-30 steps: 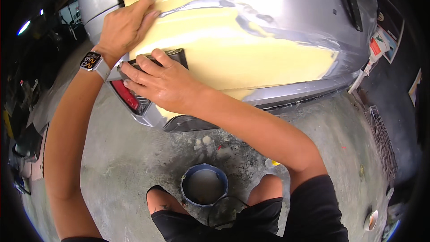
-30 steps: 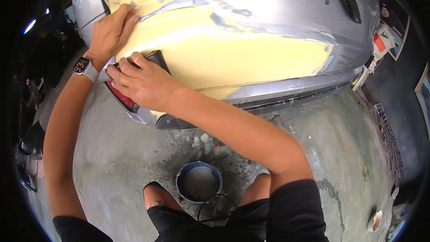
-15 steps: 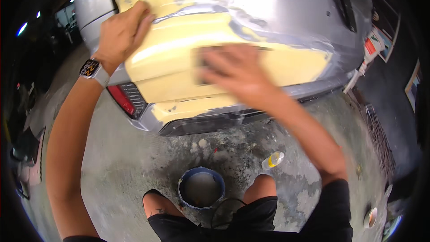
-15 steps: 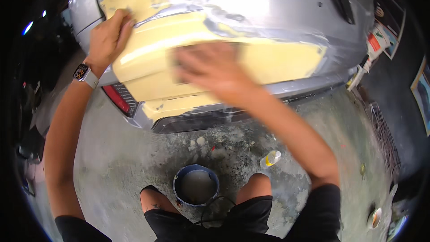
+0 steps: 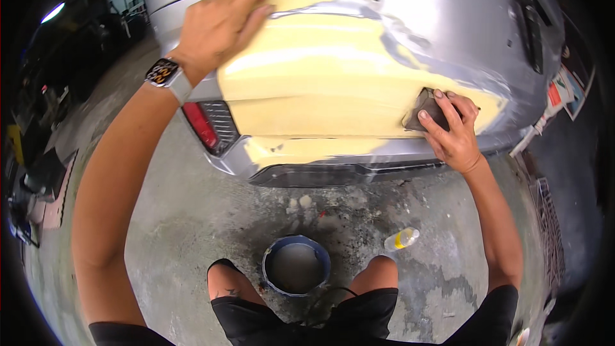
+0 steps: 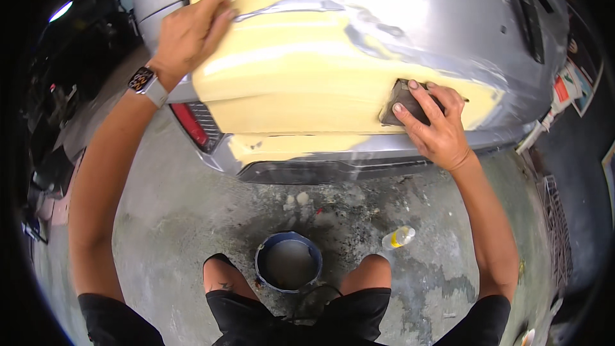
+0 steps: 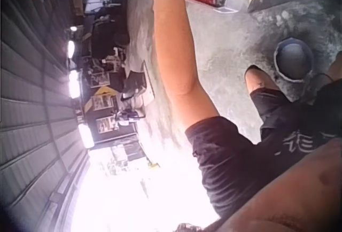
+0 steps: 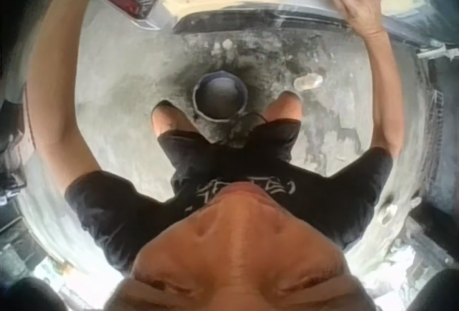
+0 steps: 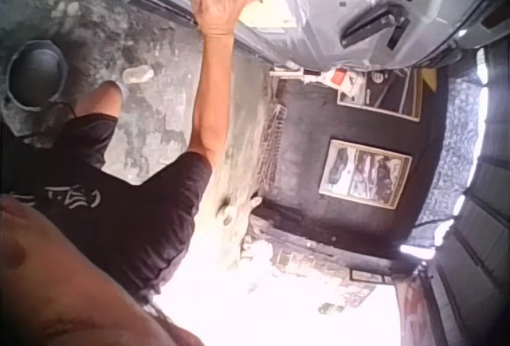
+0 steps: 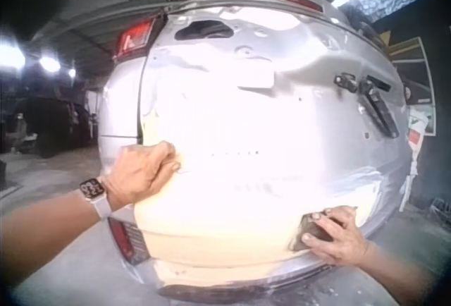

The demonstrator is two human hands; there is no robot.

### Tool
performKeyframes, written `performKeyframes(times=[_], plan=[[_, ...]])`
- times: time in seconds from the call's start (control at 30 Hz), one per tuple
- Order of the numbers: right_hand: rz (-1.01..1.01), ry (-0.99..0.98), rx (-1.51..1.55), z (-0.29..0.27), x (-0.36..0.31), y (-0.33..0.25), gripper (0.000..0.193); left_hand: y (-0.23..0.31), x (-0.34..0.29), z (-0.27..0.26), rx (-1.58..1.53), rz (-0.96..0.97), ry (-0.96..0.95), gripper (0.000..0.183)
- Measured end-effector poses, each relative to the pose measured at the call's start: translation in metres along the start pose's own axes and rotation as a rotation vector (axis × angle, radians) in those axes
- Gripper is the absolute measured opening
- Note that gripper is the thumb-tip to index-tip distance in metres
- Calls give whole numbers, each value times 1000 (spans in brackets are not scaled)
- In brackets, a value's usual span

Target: Sand down yellow body filler on a car's rear bumper to smooth it.

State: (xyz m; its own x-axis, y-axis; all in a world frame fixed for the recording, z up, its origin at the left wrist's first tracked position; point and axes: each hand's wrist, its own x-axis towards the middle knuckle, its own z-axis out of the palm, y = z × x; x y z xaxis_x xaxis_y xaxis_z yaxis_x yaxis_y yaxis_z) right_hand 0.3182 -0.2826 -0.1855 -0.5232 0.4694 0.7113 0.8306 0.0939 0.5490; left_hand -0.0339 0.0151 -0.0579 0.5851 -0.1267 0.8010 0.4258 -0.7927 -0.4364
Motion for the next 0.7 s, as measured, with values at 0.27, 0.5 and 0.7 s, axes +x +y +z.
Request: performKeyframes(times=[0.27, 0.5, 0.7], plan=[[-126, 171, 185, 92, 198, -168, 40, -6, -4, -1, -7, 33, 58, 23], [-44, -19, 196, 59, 130, -111, 40, -12, -11, -14, 77, -13, -63, 25], [-2, 39, 46, 31, 41, -48, 54, -3, -6, -3, 22, -4, 21, 21]])
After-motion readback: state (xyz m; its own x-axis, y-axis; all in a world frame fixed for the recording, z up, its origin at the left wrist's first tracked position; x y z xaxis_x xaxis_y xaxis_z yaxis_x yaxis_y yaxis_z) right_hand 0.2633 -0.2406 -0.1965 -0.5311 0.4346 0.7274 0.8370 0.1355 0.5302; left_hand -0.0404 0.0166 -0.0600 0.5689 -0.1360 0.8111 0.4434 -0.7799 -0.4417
